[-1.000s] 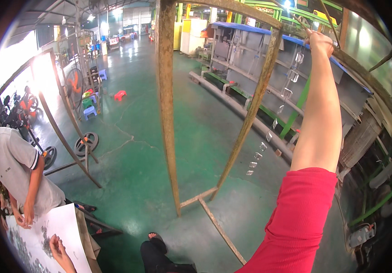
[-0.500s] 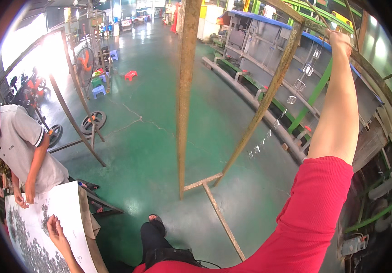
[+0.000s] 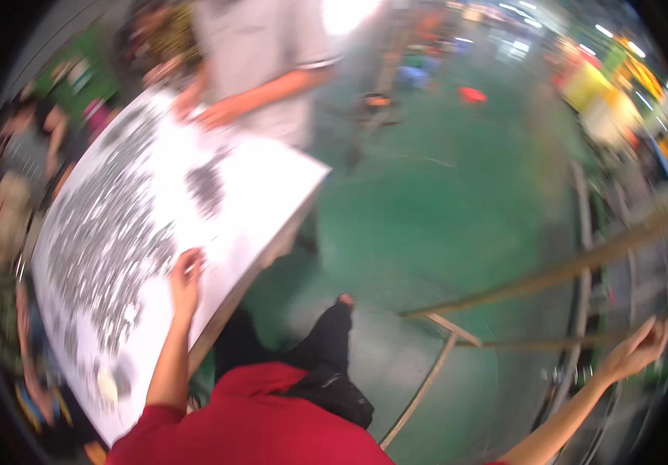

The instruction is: The person threads small metal hooks onto larger metal bracket pieces one at a time and then hangs the assembled chains of brackets onto a metal rack.

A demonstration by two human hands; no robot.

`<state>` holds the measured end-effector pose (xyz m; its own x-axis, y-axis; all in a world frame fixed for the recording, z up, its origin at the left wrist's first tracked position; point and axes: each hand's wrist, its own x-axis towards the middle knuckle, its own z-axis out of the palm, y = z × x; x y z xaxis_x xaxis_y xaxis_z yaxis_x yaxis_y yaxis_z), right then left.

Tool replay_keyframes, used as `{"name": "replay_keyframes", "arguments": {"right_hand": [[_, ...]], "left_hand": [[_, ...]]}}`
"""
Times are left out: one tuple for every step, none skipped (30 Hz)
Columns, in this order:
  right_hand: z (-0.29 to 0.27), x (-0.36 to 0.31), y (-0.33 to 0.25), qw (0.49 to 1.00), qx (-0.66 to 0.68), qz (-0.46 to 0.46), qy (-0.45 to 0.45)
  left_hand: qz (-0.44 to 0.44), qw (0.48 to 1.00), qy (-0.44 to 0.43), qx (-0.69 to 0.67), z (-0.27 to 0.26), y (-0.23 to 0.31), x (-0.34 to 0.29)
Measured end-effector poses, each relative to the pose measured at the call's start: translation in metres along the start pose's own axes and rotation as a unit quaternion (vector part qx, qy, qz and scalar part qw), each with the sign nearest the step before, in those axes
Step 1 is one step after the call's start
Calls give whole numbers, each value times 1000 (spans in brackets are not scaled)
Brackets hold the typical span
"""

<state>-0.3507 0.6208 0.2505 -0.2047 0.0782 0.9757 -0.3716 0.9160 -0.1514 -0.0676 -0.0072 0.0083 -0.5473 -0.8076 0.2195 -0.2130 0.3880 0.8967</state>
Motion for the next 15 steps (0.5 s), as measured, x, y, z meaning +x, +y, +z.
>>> {"name": "replay_keyframes", "arguments": {"right_hand": [[27,-41,-16,997,67,11,-37],[55,-85,-34,989,127,25,-66],[77,-124,-83,967,208,8,-145],[89,-158,-143,942,254,29,-218],[110,-181,-201,917,267,30,-295],[119,-211,-246,871,311,19,-380],[122,-239,-300,839,344,-112,-406],[117,-251,-359,779,391,-139,-470],[121,-267,-398,739,445,-195,-466],[128,-282,-430,700,486,-214,-478],[138,-300,-459,682,531,-223,-450],[145,-317,-486,662,542,-221,-469],[152,-332,-510,641,550,-219,-488],[158,-344,-534,624,558,-205,-508],[165,-354,-555,605,565,-191,-528]], "left_hand": [[-10,1000,16,8,-6,1,-4],[-10,999,33,13,-15,-7,-11],[-9,999,46,13,-31,-20,-22],[-26,997,67,17,-45,-34,-32],[-35,996,85,20,-47,-41,-36],[-45,995,90,21,-54,-52,-49],[-62,992,102,32,-68,-66,-65],[-106,986,123,24,-81,-75,-79],[-141,980,138,5,-88,-82,-87],[-144,980,139,-2,-86,-91,-91],[-123,981,146,-36,-80,-103,-95],[-104,980,155,-66,-76,-113,-98],[-110,980,152,-71,-73,-114,-97],[-95,983,139,-74,-72,-107,-95],[-81,986,125,-77,-72,-102,-93]]}}
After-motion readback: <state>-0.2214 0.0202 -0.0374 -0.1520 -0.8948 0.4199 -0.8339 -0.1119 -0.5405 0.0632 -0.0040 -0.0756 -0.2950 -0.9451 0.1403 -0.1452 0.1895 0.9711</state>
